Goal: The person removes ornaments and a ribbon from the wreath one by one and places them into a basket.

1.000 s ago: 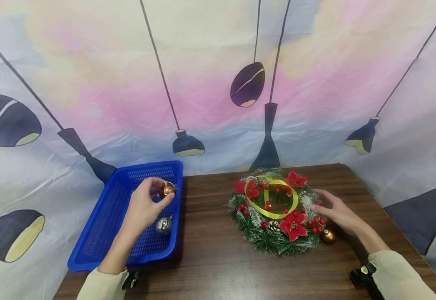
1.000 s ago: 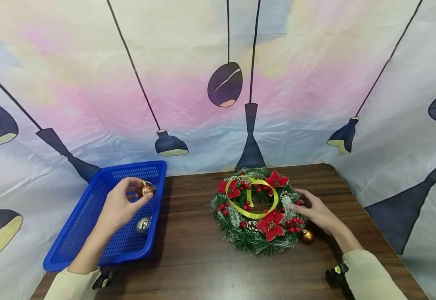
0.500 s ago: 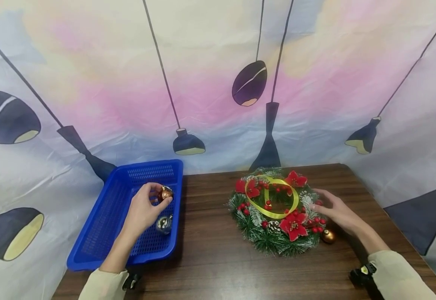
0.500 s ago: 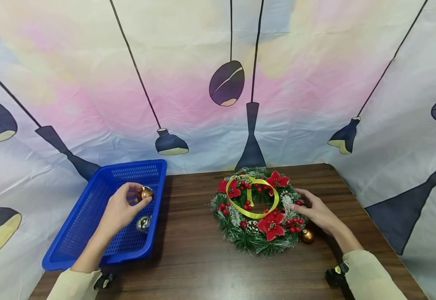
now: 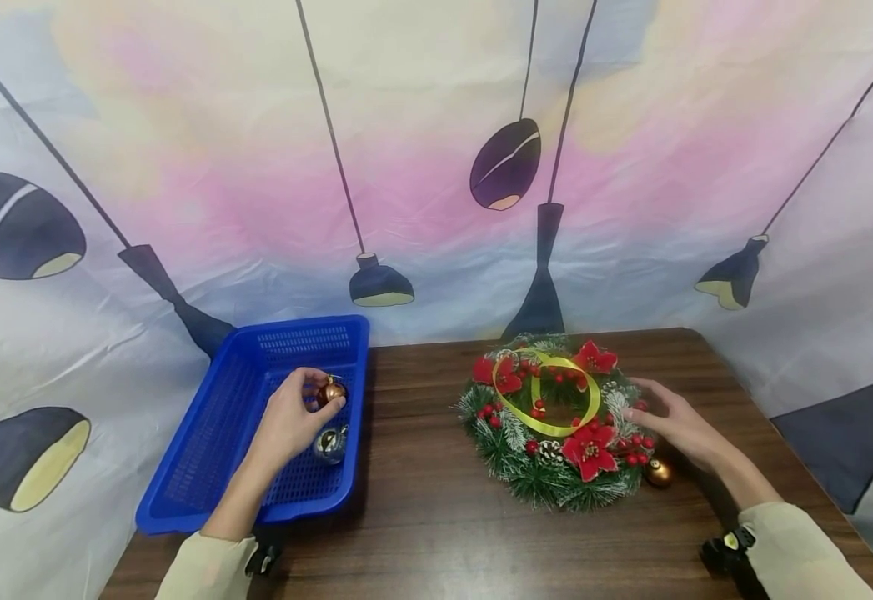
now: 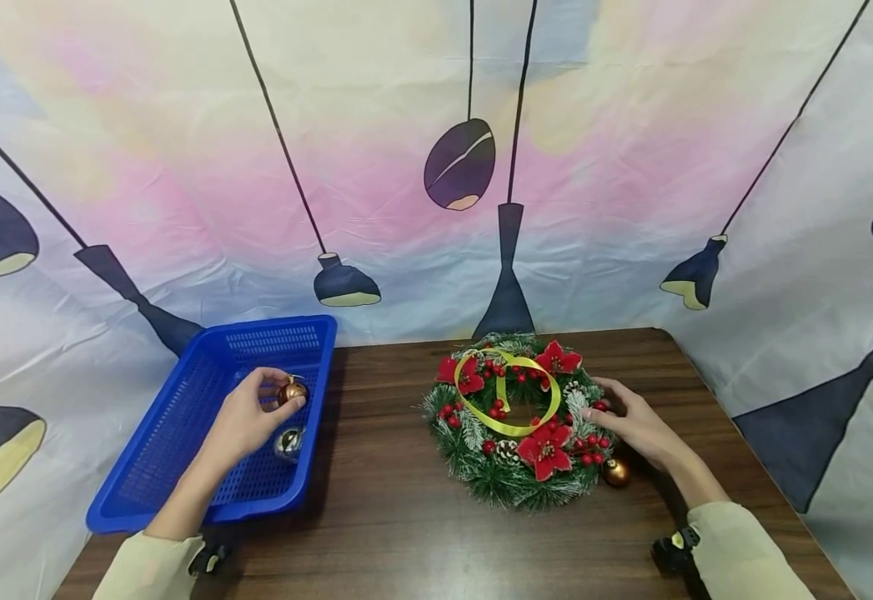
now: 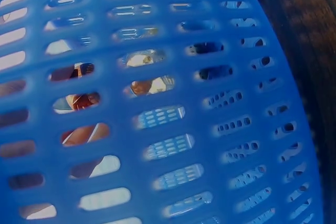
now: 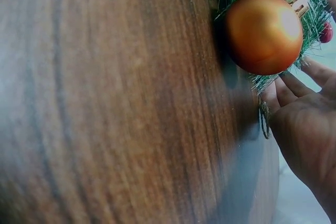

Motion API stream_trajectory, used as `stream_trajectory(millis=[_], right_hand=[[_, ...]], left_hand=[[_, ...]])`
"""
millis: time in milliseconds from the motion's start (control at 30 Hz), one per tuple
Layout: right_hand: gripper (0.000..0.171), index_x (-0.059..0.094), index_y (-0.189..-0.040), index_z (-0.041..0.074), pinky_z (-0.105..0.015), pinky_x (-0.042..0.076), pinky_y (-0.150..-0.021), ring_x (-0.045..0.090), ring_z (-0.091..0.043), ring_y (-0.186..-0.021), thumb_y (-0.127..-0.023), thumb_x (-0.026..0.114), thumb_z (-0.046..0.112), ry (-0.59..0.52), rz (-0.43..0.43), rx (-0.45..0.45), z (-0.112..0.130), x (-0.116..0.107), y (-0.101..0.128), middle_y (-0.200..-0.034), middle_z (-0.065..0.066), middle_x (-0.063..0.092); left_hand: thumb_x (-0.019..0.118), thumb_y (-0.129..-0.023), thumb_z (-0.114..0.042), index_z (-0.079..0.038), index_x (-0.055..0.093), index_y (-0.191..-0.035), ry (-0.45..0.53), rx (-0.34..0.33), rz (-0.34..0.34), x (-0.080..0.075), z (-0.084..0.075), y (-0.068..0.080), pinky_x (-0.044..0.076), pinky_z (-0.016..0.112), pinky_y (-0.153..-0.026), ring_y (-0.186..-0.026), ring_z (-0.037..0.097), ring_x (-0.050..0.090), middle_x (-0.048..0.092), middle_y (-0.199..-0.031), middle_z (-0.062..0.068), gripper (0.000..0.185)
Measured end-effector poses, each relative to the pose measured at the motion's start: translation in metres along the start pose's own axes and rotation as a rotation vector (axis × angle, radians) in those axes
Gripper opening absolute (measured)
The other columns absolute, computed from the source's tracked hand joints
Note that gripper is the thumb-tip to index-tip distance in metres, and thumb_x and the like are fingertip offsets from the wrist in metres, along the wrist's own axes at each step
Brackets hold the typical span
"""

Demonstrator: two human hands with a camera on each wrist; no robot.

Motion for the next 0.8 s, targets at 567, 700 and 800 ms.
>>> stream_trajectory(millis=[567,700,800], right_hand=[[0.077,0.029,-0.164,0.001,-0.086,0.026,-0.105,0.02,-0.064,-0.148,-0.105,0.068,0.03,-0.003,-0.005,-0.004,-0.001,0.001,0.0,-0.165,-0.036,0.024],[0.076,0.029,-0.164,0.001,-0.085,0.027,-0.105,0.021,-0.064,-0.148,-0.105,0.067,0.03,-0.001,-0.007,-0.006,-0.001,0.0,0.0,-0.165,-0.036,0.024],[0.077,0.028,-0.164,0.001,-0.085,0.028,-0.105,0.021,-0.064,-0.147,-0.105,0.067,0.03,-0.004,-0.002,-0.004,-0.001,0.0,-0.001,-0.165,-0.036,0.024]], left_hand=[[0.079,-0.098,-0.019,0.001,0.059,-0.131,0.043,0.145,-0.092,-0.014,-0.036,0.007,0.058,0.054,-0.096,-0.121,0.039,0.066,0.065,-0.126,0.021,0.043],[0.08,-0.097,-0.018,-0.001,0.059,-0.133,0.036,0.211,-0.099,-0.013,-0.063,0.015,0.058,0.052,-0.096,-0.12,0.034,0.065,0.065,-0.127,0.016,0.044],[0.081,-0.097,-0.018,-0.003,0.06,-0.133,0.033,0.239,-0.077,-0.009,-0.082,0.021,0.058,0.051,-0.097,-0.121,0.031,0.064,0.064,-0.128,0.013,0.045]])
Point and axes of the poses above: each hand's wrist, its own y-axis away from the middle knuckle, its own x-axis out of the palm, z = x × y, the point moved 10 cm from there along -y, towards the middle knuckle
